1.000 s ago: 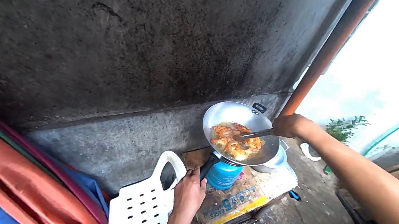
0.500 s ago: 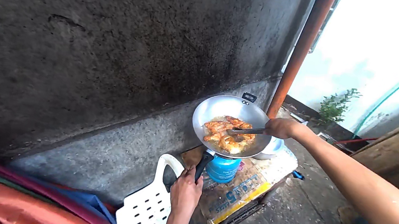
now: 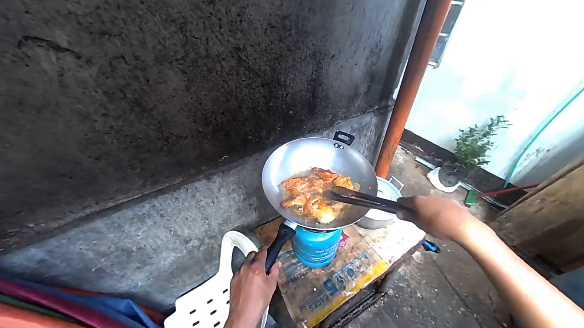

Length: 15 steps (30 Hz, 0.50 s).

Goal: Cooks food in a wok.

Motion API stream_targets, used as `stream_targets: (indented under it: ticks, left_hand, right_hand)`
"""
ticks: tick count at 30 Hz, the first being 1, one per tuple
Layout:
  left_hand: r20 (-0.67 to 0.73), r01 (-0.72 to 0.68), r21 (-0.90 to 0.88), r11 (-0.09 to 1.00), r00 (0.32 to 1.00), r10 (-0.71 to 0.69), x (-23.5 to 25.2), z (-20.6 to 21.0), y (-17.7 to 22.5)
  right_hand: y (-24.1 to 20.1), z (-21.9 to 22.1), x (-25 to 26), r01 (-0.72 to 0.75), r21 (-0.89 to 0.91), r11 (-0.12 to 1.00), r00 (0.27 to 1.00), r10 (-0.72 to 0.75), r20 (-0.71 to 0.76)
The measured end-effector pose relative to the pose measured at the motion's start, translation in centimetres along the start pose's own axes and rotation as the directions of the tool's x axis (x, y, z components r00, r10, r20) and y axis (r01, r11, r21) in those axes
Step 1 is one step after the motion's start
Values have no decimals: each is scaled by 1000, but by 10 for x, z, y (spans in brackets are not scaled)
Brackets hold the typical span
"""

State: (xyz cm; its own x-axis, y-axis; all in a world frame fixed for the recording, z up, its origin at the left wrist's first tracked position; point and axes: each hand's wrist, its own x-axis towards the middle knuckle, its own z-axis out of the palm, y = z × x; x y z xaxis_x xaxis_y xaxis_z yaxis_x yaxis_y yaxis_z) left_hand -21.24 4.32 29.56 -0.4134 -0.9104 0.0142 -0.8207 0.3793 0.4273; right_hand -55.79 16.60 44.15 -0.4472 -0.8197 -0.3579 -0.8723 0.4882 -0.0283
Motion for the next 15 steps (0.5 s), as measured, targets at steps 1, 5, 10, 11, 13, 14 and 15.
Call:
stream_targets:
  ticks: [1,5,10,11,13,14,15]
  left_hand:
    - [13,-2,6,1000,1000,2,1,-1,1]
    - [71,-25,10,1000,997,24,3,-3,2]
    - [75,10,66,998,997,-15,5,-8,5]
    - [68,26,83,996,997,-32,4,-9,7]
    - [47,67,93,993,996,-71,-1,-9,10]
    - [21,78,77,994,997,-79,-5,-8,10]
    - [-9,77,57,995,997,-76,-8,-6,9]
  right_hand:
    - [15,11,-8,31,34,999,998,-29,-63]
    - [60,80,-19,140,207,968,965,-87,-246]
    - [73,138,-10,204,248,947,908,-88,-409]
    - [72,141,-6,211,255,944,909,-94,-405]
    - [70,140,-2,202,256,946,935,-108,-338]
    - [70,140,1,215,254,943,930,-118,-349]
    - [70,141,4,226,260,939,924,-121,-363]
